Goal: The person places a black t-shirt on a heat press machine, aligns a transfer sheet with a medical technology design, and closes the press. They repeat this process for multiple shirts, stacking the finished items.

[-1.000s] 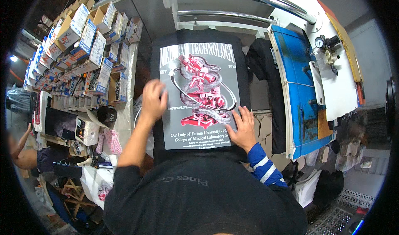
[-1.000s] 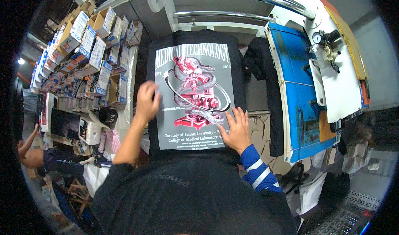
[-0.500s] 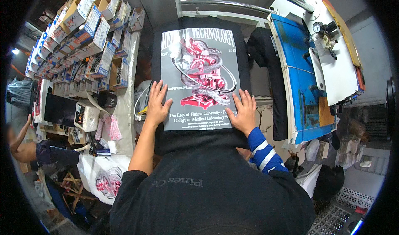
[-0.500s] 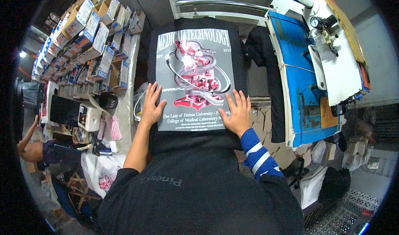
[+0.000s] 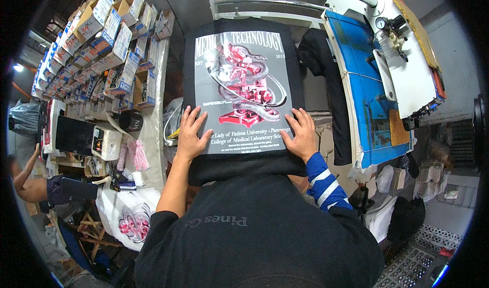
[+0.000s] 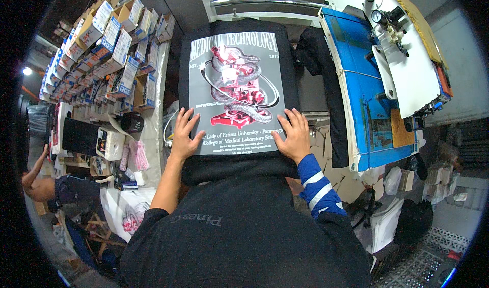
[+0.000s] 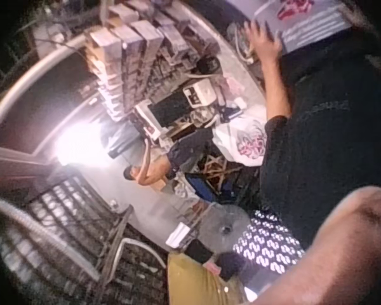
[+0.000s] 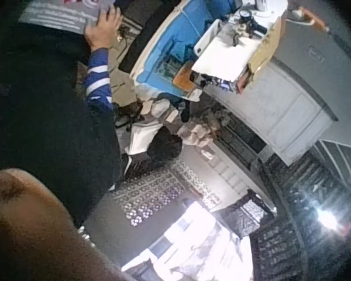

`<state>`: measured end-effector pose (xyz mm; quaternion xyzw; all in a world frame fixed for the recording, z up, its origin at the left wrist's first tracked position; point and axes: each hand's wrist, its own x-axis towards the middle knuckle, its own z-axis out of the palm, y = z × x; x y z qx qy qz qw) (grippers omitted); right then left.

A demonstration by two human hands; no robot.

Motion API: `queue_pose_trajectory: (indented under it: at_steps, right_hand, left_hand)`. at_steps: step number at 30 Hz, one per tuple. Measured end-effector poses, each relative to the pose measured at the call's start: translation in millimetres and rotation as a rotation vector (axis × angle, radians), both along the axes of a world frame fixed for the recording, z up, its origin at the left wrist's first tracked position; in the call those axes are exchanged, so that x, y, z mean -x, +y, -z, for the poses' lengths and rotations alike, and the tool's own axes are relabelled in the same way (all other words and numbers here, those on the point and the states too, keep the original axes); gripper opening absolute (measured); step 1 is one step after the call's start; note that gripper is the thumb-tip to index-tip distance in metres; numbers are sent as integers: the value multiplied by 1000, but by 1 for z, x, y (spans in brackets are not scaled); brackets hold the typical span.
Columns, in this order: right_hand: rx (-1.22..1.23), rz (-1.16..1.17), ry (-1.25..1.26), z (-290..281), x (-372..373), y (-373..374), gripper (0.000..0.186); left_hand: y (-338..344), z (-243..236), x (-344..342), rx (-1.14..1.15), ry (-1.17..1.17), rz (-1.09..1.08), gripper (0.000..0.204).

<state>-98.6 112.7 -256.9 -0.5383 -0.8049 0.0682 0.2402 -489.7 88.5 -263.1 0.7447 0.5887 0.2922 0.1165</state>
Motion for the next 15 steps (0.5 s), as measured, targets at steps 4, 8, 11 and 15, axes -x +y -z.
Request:
queue_pose_trajectory:
  at_steps: [4,8,11,15]
  right_hand:
    - [-1,-8,36,-1,2,0,52]
    - [8,-18,58,-3,2,-1,52]
    - [-7,-13,61,2,1,0,51]
    - [-14,-12,73,3,1,1,51]
  left_hand:
    - [-1,0,2,3,0,7,61]
    - [-1,0,2,2,3,6,61]
    - [-1,-1,1,-3,0,7,61]
    - [-1,0,1,-13,-9,2,61]
